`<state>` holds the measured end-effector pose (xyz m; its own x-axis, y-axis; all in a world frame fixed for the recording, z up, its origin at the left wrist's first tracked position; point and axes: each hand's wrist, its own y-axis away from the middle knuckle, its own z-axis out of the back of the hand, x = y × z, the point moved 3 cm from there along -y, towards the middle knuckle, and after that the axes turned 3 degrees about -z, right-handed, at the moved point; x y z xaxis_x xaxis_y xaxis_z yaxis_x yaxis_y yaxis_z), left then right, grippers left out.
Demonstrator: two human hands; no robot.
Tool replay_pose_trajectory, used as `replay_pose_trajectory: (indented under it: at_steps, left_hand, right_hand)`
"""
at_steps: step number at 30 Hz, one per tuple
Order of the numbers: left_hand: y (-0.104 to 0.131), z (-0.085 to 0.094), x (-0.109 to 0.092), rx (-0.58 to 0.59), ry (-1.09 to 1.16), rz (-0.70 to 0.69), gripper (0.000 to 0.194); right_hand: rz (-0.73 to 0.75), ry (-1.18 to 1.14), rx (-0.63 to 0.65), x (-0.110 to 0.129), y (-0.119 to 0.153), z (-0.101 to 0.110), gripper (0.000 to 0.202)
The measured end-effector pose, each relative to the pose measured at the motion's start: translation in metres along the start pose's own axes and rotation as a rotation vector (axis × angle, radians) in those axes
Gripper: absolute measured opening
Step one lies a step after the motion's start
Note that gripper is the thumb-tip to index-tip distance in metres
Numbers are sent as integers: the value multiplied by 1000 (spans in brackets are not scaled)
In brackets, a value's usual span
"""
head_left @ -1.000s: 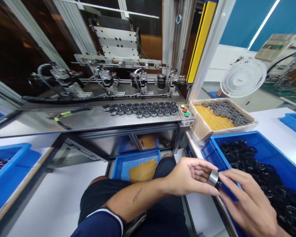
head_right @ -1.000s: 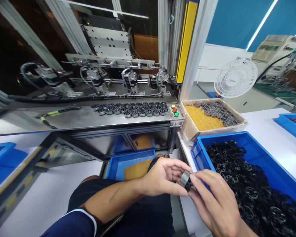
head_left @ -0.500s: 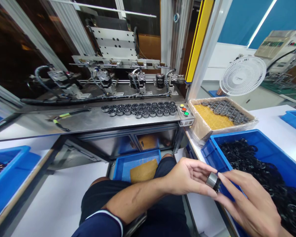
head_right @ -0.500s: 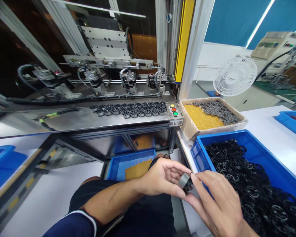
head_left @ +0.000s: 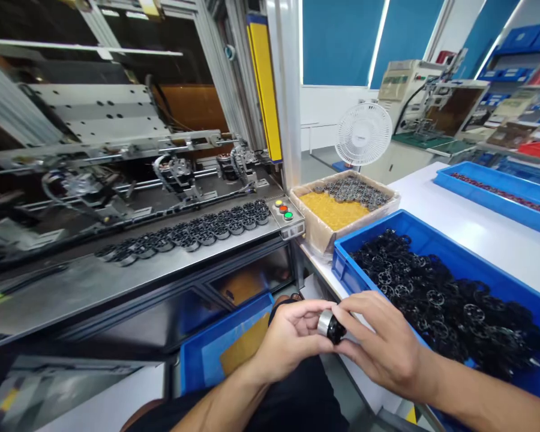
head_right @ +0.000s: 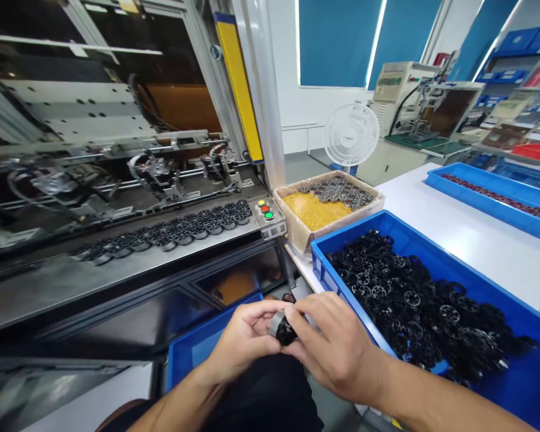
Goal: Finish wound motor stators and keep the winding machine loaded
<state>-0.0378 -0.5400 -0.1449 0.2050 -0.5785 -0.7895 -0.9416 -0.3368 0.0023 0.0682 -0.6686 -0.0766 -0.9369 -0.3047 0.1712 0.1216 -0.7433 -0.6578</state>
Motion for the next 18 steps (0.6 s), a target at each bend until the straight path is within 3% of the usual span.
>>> replay_pose_trajectory:
  at_steps: [12, 18]
  left_hand:
    - [-1, -5, 9, -23, 45, 32, 60]
    - [-3, 2, 13, -8, 98, 17, 62]
  right_hand:
    - [-25, 22, -31, -3, 11, 1, 34]
    - [-78, 41, -8, -1, 10, -4, 36]
